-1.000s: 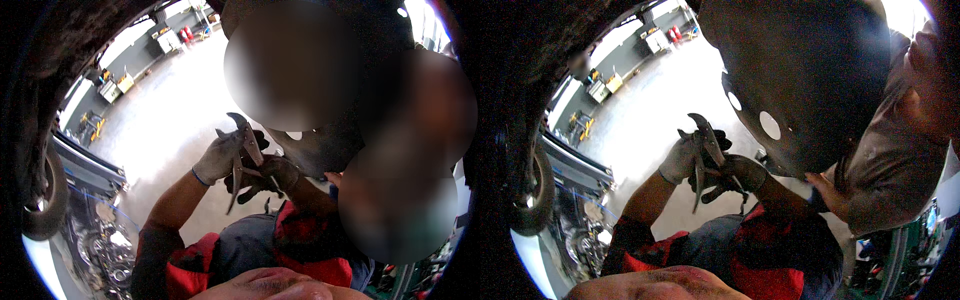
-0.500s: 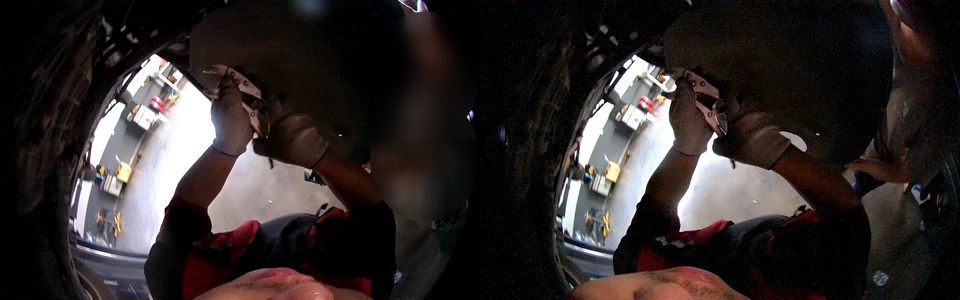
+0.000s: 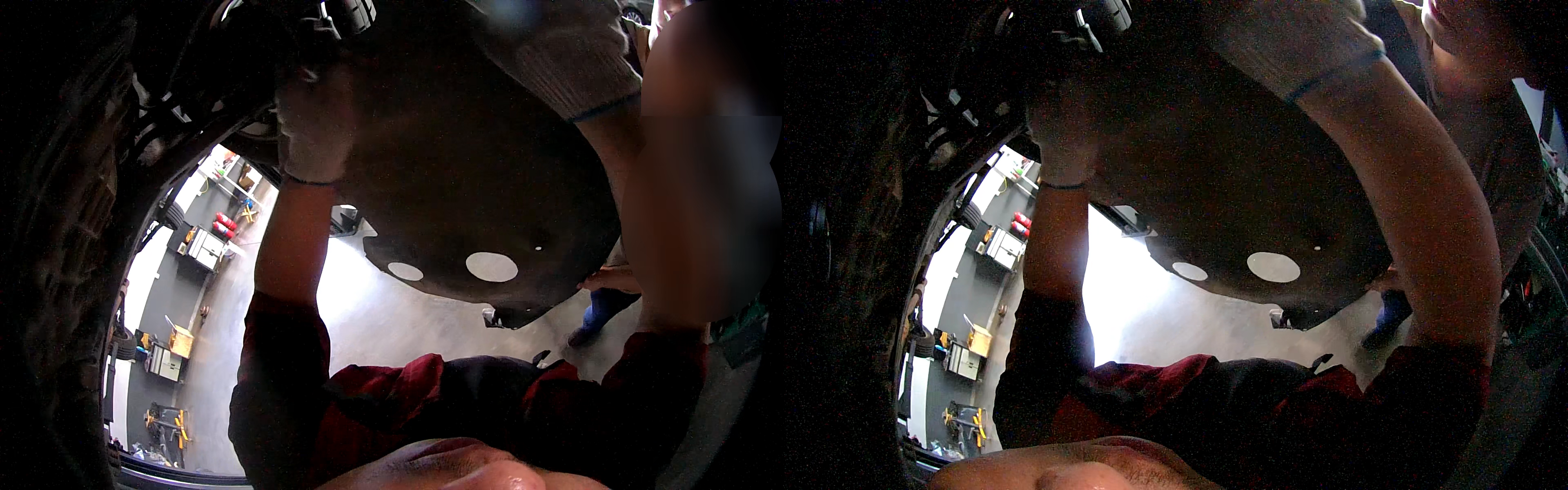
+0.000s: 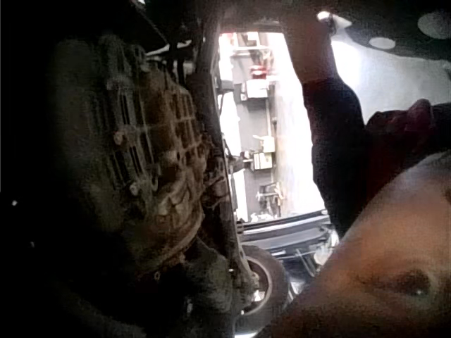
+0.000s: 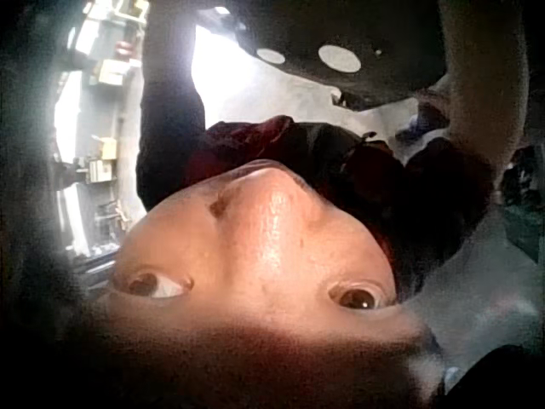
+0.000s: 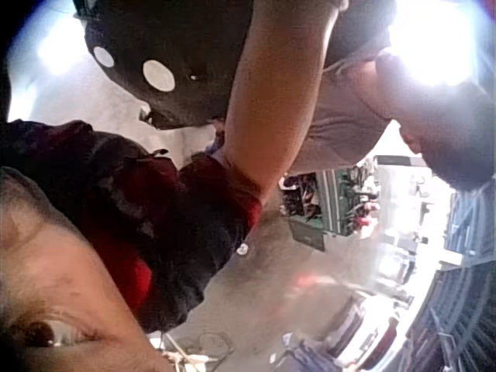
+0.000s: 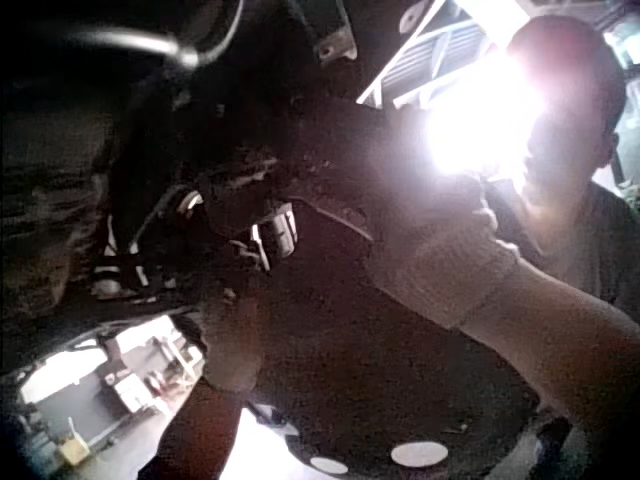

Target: The person removes a large plastic undercarriage panel from beneath a vehicle using a screwdriver and pliers while another person assists by holding the panel.

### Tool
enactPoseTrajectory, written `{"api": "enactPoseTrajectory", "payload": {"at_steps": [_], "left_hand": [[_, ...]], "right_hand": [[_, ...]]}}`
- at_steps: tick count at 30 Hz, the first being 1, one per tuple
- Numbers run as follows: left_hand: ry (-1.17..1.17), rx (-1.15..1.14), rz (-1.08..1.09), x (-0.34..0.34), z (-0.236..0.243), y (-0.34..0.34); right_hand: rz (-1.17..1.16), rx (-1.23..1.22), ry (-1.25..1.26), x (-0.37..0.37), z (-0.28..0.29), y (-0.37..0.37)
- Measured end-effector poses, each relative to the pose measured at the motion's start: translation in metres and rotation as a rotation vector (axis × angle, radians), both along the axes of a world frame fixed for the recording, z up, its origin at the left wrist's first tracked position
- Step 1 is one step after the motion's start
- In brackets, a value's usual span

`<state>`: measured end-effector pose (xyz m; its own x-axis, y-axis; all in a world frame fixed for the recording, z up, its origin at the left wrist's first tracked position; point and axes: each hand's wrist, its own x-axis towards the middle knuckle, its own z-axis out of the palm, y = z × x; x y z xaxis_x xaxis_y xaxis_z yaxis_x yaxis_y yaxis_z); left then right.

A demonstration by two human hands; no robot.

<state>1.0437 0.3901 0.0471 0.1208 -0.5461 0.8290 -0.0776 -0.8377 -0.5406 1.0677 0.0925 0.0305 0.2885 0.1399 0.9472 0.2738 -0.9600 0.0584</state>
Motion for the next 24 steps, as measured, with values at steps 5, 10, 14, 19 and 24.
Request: {"api": "enactPoseTrajectory", "payload": {"at_steps": [5, 10, 14, 19, 24], "left_hand": [[-0.029, -0.132, 0.176, 0.019, 0.027, 0.012], [0.362, -0.548, -0.262, 0.033, 0.043, 0.015], [0.211, 0.022, 0.298, 0.048, 0.057, 0.027], [0.206, 0.085, 0.216, 0.062, 0.069, 0.044], [0.232, 0.157, 0.101, 0.049, 0.073, 0.035]], "right_hand": [[-0.037, 0.005, -0.157, 0.019, 0.027, 0.02], [-0.034, -0.082, 0.026, 0.044, 0.022, 0.032], [-0.562, -0.162, -0.185, 0.065, 0.017, 0.046], [-0.058, 0.013, -0.329, 0.062, 0.01, 0.039], [-0.073, 0.058, -0.204, 0.059, 0.01, 0.044]]}}
